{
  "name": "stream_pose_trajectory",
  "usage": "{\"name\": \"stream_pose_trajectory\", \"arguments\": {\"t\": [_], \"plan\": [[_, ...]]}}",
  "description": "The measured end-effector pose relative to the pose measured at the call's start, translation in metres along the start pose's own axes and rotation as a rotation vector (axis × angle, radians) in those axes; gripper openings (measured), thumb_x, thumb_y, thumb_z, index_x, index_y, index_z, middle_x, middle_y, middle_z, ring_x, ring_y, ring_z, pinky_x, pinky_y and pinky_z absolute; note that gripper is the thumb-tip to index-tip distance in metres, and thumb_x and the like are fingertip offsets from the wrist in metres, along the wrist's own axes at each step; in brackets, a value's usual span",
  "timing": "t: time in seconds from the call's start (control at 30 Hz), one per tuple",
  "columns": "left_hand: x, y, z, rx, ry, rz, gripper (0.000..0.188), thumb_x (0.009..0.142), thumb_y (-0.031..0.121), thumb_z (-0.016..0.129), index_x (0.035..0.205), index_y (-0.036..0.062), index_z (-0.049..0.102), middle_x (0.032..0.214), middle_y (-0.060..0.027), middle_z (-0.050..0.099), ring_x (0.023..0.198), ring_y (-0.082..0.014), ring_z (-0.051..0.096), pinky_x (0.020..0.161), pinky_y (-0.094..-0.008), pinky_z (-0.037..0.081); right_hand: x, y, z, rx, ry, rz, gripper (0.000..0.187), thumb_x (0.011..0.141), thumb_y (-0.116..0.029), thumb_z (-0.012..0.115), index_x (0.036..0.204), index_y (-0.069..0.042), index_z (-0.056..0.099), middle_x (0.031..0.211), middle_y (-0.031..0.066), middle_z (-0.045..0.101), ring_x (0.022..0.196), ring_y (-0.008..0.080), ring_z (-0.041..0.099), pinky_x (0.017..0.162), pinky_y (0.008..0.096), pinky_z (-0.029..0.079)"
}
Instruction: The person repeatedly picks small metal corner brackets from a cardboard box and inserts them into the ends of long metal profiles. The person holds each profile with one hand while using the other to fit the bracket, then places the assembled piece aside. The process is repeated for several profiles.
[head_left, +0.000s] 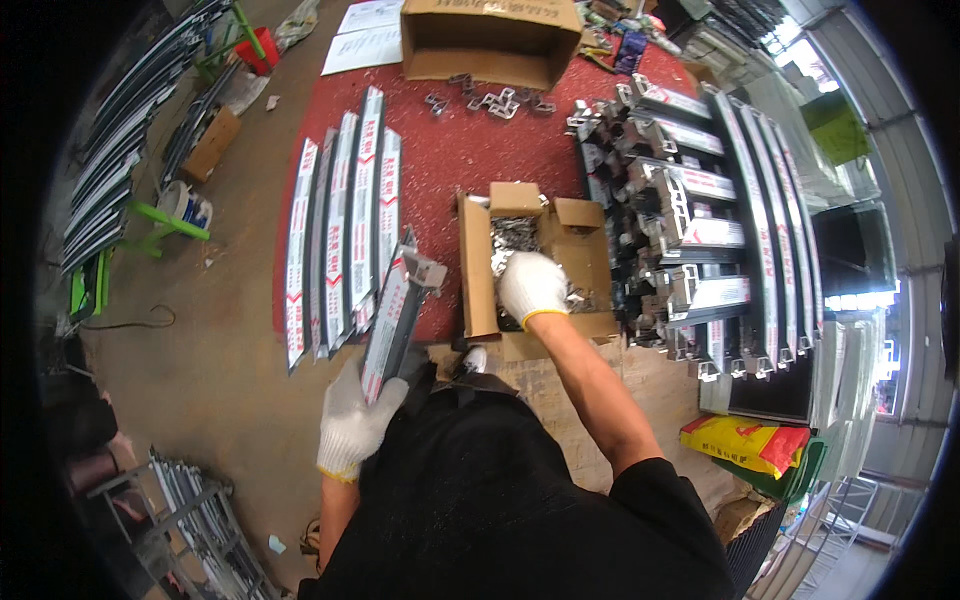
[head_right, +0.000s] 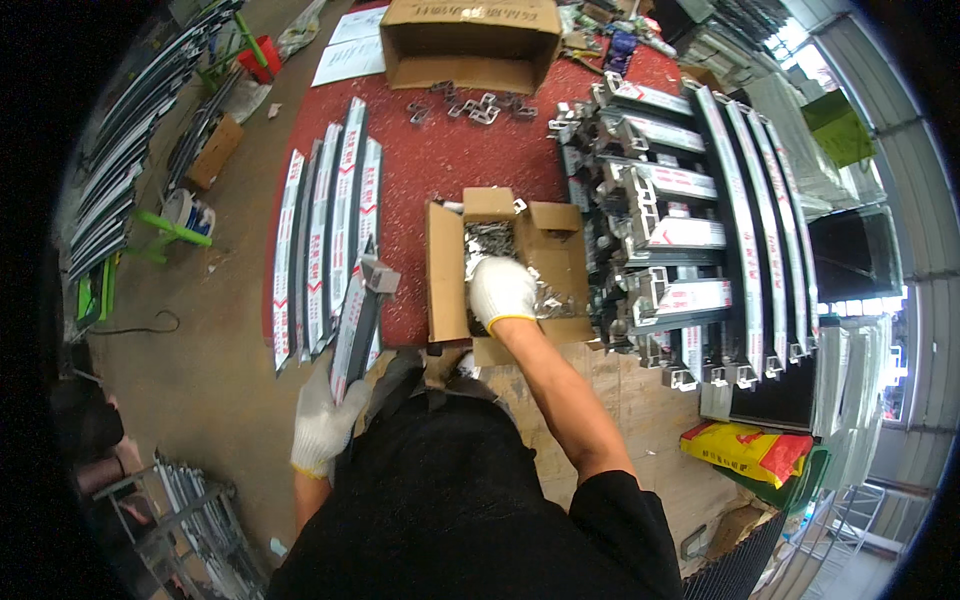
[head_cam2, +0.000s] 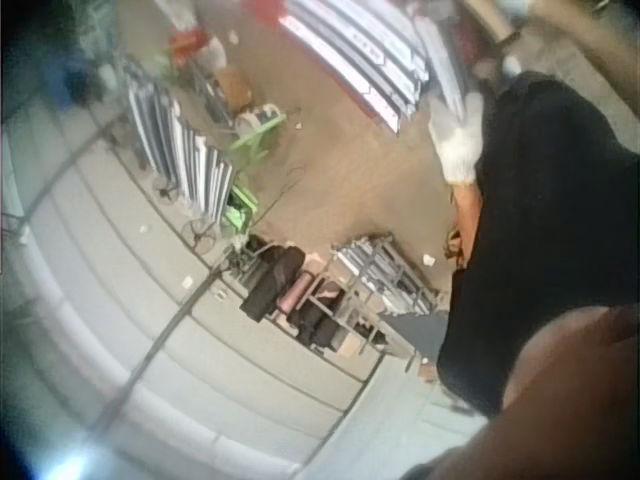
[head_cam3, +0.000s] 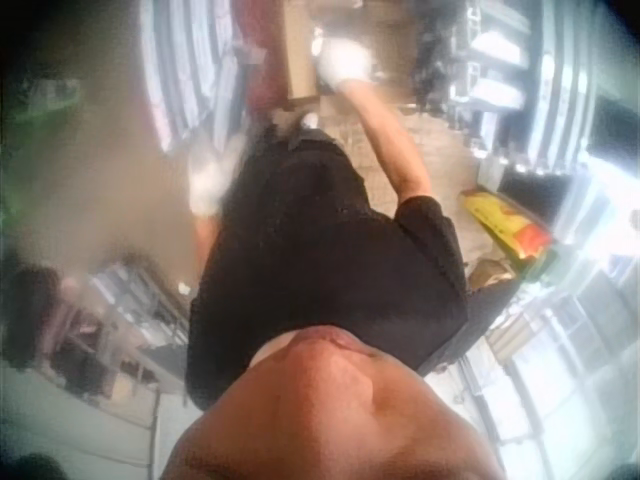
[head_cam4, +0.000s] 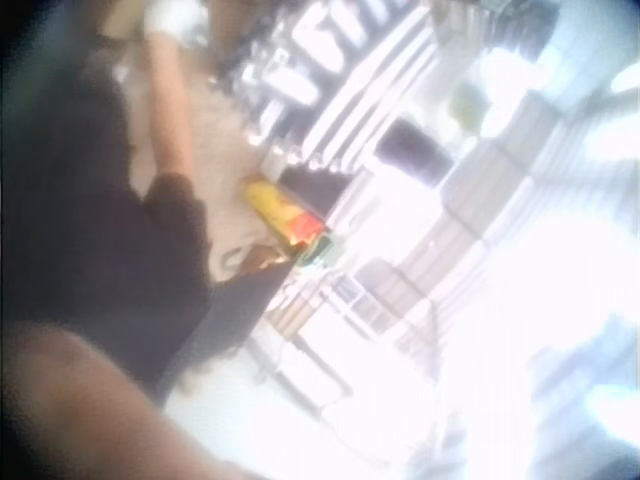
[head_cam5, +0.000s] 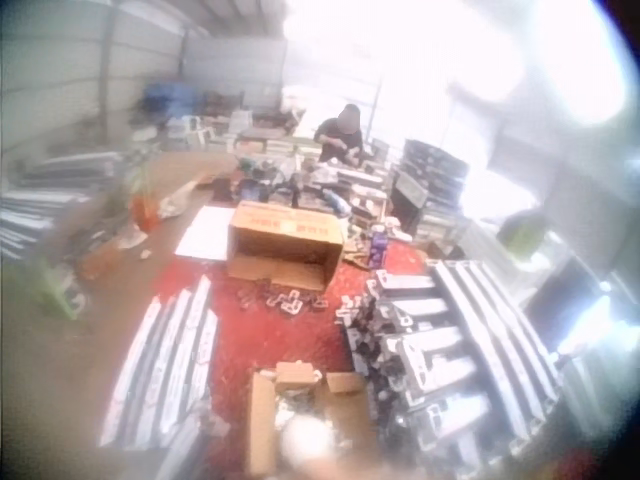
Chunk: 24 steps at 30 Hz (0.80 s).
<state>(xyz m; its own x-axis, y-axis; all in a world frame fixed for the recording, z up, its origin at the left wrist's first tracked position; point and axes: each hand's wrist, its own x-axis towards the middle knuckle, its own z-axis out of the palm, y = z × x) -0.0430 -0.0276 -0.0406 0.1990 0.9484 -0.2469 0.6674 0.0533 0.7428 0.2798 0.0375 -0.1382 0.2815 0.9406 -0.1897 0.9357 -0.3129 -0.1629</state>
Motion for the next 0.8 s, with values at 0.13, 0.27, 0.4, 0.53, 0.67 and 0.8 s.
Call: {"name": "stream_pose_trajectory", "arguments": {"t": [0.13,0.27,0.4,0.53,0.67,0.8], "plan": [[0.002,0.001,0.004,-0.033,-0.026,-0.011,0.053,0.095,0.038,0.082,0.118,-0.0073,0.068,0.102,-0.0314,0.076,0.101,-0.0523,0.074,0.090,-0.0550,0.057,-0.001,0.009,-0.001,0.011,-0.029,-0.022,0.022,0.092,-0.022,0.072,0.101,-0.005,0.085,0.103,0.0255,0.083,0.098,0.0433,0.082,0.087,0.0546,0.066],[0.002,0.007,0.003,-0.048,-0.019,-0.013,0.049,0.094,0.035,0.083,0.117,-0.0070,0.069,0.100,-0.0309,0.076,0.099,-0.0514,0.074,0.088,-0.0545,0.058,-0.011,0.012,-0.009,0.082,-0.069,0.021,0.027,0.098,-0.026,0.069,0.104,-0.004,0.084,0.105,0.0261,0.082,0.099,0.0432,0.081,0.088,0.0542,0.065],[0.002,0.014,0.002,-0.030,-0.016,-0.001,0.047,0.093,0.032,0.083,0.116,-0.0068,0.069,0.097,-0.0297,0.076,0.095,-0.0508,0.075,0.086,-0.0542,0.058,-0.030,0.019,-0.022,0.574,0.084,-0.031,0.033,0.100,-0.028,0.070,0.113,0.000,0.084,0.106,0.0250,0.083,0.098,0.0381,0.082,0.089,0.0480,0.064],[0.004,0.023,-0.001,0.053,-0.080,-0.047,0.049,0.093,0.032,0.085,0.117,-0.0074,0.068,0.099,-0.0300,0.077,0.096,-0.0505,0.076,0.087,-0.0534,0.059,-0.053,0.030,-0.035,1.292,-0.209,0.208,0.037,0.100,-0.019,0.077,0.125,0.007,0.080,0.098,0.0065,0.081,0.084,0.0148,0.075,0.079,0.0329,0.062],[0.005,0.031,0.001,0.037,-0.128,-0.076,0.054,0.092,0.034,0.085,0.122,-0.0077,0.068,0.105,-0.0310,0.078,0.103,-0.0503,0.077,0.091,-0.0522,0.060,-0.069,0.036,-0.041,1.194,-0.080,0.066,0.042,0.099,-0.020,0.081,0.131,0.008,0.077,0.109,0.0119,0.083,0.093,0.0136,0.077,0.084,0.0309,0.062],[0.007,0.035,0.006,0.061,-0.163,-0.041,0.058,0.091,0.034,0.086,0.128,-0.0070,0.068,0.111,-0.0318,0.078,0.109,-0.0509,0.076,0.095,-0.0521,0.060,-0.073,0.029,-0.048,1.216,0.105,0.135,0.039,0.103,-0.017,0.078,0.135,0.006,0.076,0.111,0.0109,0.083,0.095,0.0141,0.077,0.086,0.0306,0.061]]}}
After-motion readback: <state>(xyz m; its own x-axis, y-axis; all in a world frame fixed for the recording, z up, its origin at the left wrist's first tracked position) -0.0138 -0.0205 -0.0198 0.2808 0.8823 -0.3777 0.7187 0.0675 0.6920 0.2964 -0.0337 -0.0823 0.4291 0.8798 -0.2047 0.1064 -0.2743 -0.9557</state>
